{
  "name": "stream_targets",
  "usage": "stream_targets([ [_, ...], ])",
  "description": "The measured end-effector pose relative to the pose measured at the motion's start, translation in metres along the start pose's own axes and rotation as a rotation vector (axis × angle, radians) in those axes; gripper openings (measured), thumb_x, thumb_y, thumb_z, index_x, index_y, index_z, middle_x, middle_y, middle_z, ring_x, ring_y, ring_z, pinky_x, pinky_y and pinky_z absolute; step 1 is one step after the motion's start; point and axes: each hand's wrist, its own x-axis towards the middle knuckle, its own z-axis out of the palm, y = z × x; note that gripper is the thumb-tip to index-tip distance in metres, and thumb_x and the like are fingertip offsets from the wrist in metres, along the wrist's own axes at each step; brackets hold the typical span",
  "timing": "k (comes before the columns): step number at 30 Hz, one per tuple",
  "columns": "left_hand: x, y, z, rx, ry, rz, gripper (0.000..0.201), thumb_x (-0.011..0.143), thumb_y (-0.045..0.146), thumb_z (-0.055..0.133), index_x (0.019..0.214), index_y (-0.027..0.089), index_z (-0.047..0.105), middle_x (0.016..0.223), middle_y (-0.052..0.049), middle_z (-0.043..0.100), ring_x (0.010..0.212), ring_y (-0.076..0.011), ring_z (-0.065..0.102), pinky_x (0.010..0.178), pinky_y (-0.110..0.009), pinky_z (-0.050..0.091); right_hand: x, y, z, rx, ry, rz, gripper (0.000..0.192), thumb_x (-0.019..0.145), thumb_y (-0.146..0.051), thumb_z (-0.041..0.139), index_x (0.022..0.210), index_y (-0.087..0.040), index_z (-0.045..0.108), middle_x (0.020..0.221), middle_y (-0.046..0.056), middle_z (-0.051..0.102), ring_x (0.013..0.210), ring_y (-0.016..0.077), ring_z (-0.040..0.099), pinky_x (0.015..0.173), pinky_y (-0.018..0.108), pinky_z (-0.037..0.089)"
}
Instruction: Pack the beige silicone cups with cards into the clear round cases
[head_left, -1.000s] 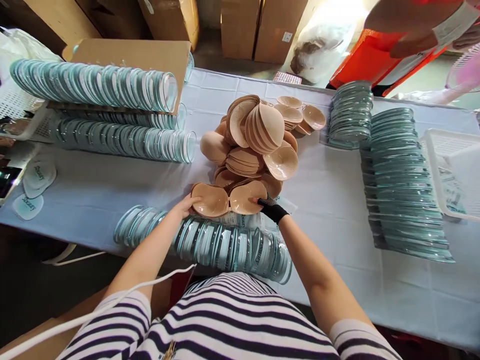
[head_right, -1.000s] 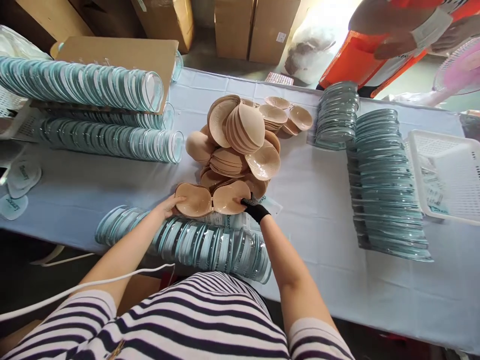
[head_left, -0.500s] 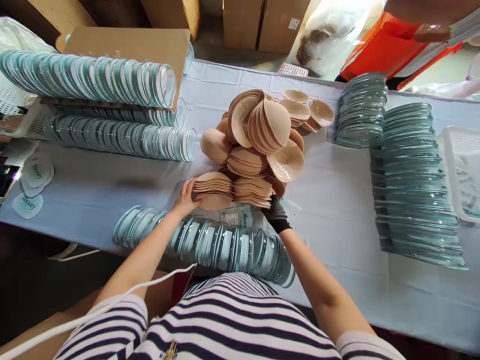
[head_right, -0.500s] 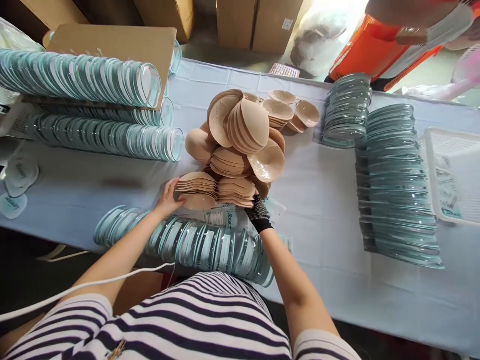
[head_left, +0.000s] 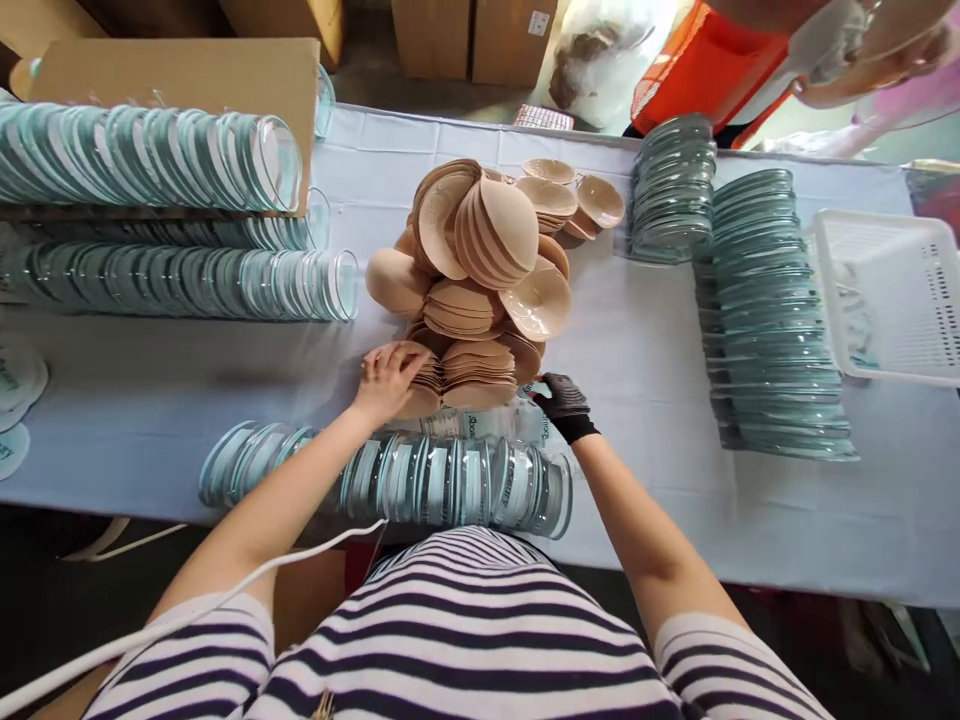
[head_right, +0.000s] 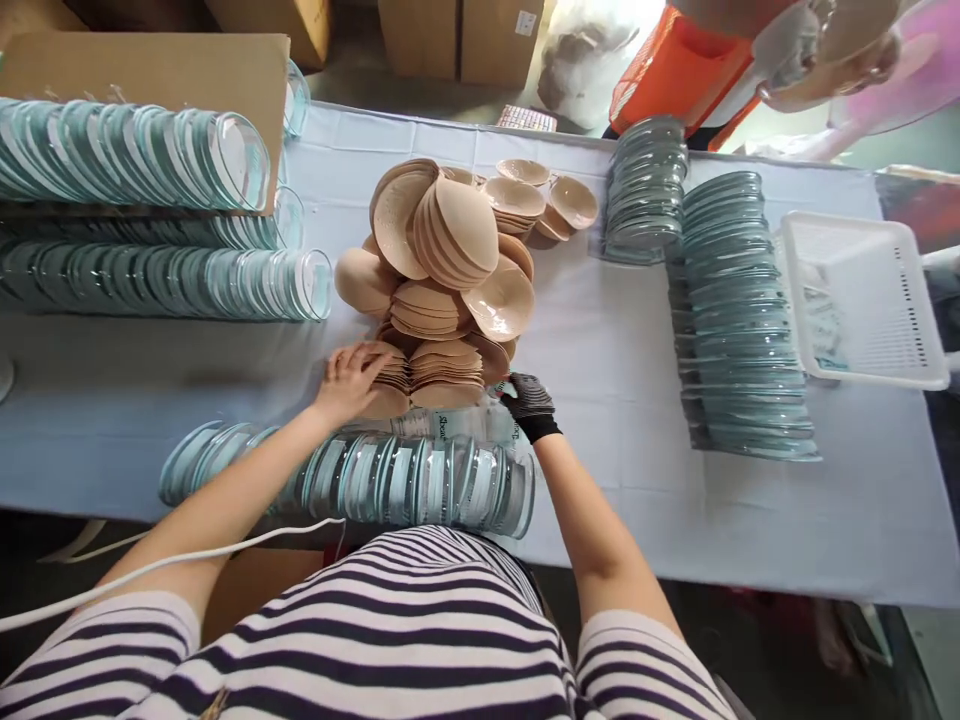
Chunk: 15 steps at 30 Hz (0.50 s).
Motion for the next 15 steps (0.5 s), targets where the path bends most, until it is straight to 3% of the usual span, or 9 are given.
stream_targets([
  [4,-0.011,0.04,0.03,-0.243,-0.359,0.12,0.043,0.092,0.023,0.053,0.133,0.028,0.062,0.135,-0.008,0.063,0.129,-0.0249,0.054,0.113,-0.039,0.038,-0.006,0.023,-0.012,-0.114,0.016,0.14,0.086,0.072,-0.034,0.077,0.145,-0.006,0.042,0.15,0.025,0.043,0.139,0.0371,0.041,0.115,0.048,0.034],
  [6,-0.006,0.053,0.054,-0.278,-0.463,0.125,0.037,0.088,0.025,0.06,0.123,0.027,0.069,0.125,-0.005,0.07,0.117,-0.022,0.063,0.104,-0.032,0.047,-0.002,0.022,-0.005,-0.15,-0.031,0.195,0.092,0.067,-0.035,0.08,0.146,-0.007,0.041,0.146,0.025,0.047,0.135,0.0383,0.045,0.113,0.048,0.036],
  [8,0.005,0.056,0.075,-0.297,-0.497,0.073,0.036,0.086,0.024,0.063,0.121,0.025,0.07,0.128,-0.006,0.068,0.12,-0.0235,0.063,0.105,-0.032,0.047,0.002,0.017,0.004,-0.169,-0.098,0.254,0.082,0.068,-0.039,0.08,0.139,-0.011,0.05,0.132,0.025,0.059,0.123,0.038,0.055,0.104,0.048,0.042],
  [11,0.024,0.046,0.093,-0.336,-0.456,-0.036,0.039,0.092,0.021,0.056,0.13,0.018,0.063,0.142,-0.013,0.058,0.132,-0.0254,0.054,0.114,-0.041,0.039,0.001,0.019,0.001,-0.172,-0.198,0.3,0.051,0.073,-0.035,0.074,0.12,-0.017,0.065,0.115,0.019,0.069,0.109,0.0346,0.064,0.092,0.044,0.049],
  [15,0.037,0.03,0.101,-0.445,-0.413,-0.119,0.038,0.096,0.031,0.058,0.131,0.016,0.06,0.144,-0.013,0.055,0.136,-0.0264,0.049,0.117,-0.053,0.034,-0.02,0.032,-0.03,-0.136,-0.221,0.248,0.039,0.081,-0.022,0.06,0.119,-0.018,0.068,0.126,0.015,0.067,0.113,0.0286,0.063,0.095,0.037,0.049],
])
